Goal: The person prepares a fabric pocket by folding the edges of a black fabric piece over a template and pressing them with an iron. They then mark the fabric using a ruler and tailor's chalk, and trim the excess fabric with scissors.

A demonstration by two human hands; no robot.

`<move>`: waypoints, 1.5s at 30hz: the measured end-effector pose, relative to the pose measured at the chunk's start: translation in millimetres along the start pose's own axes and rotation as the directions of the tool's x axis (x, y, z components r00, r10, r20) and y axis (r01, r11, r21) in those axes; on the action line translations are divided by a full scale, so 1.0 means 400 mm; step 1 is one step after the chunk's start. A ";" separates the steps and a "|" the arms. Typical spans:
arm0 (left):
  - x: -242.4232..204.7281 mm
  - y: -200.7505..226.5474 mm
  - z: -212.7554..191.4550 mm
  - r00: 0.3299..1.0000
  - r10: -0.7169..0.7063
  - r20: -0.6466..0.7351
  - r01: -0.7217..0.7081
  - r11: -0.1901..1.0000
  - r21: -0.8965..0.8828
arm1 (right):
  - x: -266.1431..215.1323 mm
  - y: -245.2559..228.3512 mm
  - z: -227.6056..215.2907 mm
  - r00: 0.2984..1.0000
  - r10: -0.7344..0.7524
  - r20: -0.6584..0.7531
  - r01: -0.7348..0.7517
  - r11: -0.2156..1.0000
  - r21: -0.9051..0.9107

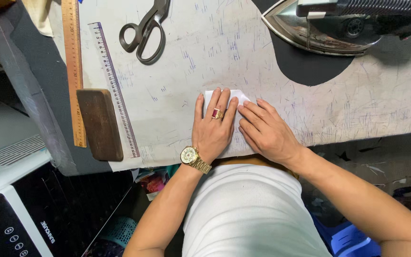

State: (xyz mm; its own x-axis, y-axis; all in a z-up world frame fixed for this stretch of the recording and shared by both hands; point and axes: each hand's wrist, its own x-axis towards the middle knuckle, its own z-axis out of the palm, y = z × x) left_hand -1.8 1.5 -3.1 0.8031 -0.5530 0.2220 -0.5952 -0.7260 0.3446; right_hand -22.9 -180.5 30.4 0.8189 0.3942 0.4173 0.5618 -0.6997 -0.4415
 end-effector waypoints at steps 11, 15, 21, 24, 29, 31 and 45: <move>-0.032 -0.018 0.023 0.999 -0.008 0.044 0.008 1.000 0.001 | 0.016 0.002 -0.011 0.995 0.018 -0.103 -0.015 1.000 0.027; -0.032 -0.017 0.019 0.999 0.000 0.033 0.000 1.000 -0.010 | 0.010 0.004 0.022 0.994 -0.037 -0.101 0.028 0.996 -0.082; -0.035 -0.038 0.013 0.999 0.029 0.040 -0.030 0.999 0.013 | -0.002 0.030 0.060 0.999 -0.011 0.034 0.016 0.989 -0.149; -0.044 -0.058 -0.003 0.998 0.030 0.052 -0.031 0.999 0.017 | -0.011 0.017 0.055 0.998 0.021 0.064 -0.009 0.984 -0.179; -0.060 -0.089 -0.016 0.998 0.007 0.065 -0.009 0.999 0.032 | -0.032 0.005 0.059 0.999 0.043 0.033 -0.036 0.979 -0.200; -0.060 -0.093 -0.014 0.998 0.002 0.070 -0.004 1.000 0.025 | -0.039 0.002 0.057 0.997 0.074 0.005 -0.071 0.978 -0.198; -0.032 -0.044 -0.005 0.997 0.035 0.075 -0.036 0.999 0.008 | -0.015 0.005 0.077 0.993 0.112 0.030 -0.104 0.978 -0.182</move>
State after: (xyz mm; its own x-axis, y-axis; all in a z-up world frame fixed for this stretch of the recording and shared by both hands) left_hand -1.6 22.3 -10.4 0.7773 -0.6070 0.1652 -0.6236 -0.7089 0.3297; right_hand -22.9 -165.7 2.5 0.8796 0.3316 0.3411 0.4424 -0.8338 -0.3303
